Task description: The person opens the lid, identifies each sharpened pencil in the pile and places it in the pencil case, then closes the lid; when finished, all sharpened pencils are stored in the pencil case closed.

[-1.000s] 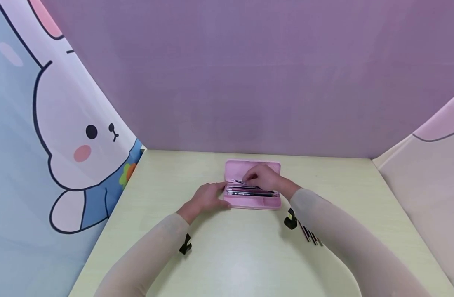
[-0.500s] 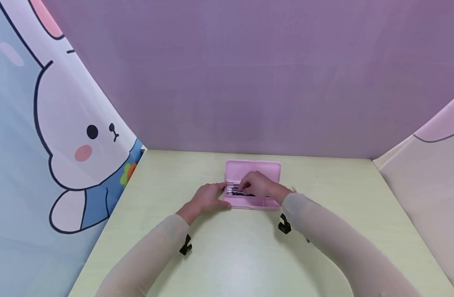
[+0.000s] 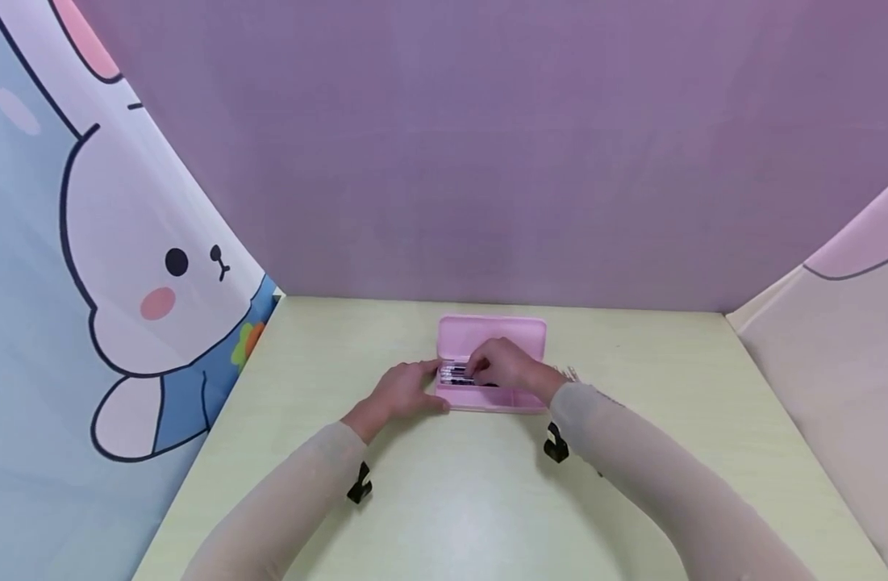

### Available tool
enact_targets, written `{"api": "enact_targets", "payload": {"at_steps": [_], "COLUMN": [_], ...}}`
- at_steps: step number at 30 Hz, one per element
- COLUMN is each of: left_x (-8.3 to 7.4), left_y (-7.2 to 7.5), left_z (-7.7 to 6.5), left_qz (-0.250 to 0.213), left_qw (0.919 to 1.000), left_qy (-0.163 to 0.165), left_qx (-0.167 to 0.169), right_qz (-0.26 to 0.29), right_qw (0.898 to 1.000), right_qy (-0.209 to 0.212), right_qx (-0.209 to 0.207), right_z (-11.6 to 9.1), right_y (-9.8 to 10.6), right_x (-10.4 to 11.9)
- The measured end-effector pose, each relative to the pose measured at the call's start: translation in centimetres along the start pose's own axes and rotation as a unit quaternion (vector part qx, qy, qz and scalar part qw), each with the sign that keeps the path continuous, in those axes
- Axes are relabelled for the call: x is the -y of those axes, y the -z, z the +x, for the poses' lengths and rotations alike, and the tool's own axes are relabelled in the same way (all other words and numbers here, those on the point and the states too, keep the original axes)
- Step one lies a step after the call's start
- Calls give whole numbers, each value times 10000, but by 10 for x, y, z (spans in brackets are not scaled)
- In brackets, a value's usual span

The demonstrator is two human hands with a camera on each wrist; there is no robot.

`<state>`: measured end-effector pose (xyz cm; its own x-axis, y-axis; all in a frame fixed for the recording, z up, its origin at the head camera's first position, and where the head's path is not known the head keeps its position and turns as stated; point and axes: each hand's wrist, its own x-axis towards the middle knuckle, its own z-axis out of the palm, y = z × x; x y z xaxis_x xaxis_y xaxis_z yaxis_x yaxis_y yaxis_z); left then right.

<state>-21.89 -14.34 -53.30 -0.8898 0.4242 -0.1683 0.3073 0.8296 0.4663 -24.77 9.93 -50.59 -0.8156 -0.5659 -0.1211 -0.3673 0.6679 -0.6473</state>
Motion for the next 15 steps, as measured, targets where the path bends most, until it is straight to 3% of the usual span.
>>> {"api": "enact_targets", "payload": {"at_steps": [9,11,15], "left_x": [1,2,3], "left_y": [2,4,11], "left_z": [2,2,2], "left_qz": [136,13,-459], "left_qw": [9998,9999,9989], "left_qy": [-115,-139,-58], "left_qx": [-2,-4,-92], "right_qz": [111,97,609], "right_qw": [9995,9994,9967], "right_qy": [-176,-55,-379], "right_qx": [-223,-313,-368], "right_z": [-12,-18,-37], "right_y": [25,33,50], "right_x": [-13,-17,-21]}}
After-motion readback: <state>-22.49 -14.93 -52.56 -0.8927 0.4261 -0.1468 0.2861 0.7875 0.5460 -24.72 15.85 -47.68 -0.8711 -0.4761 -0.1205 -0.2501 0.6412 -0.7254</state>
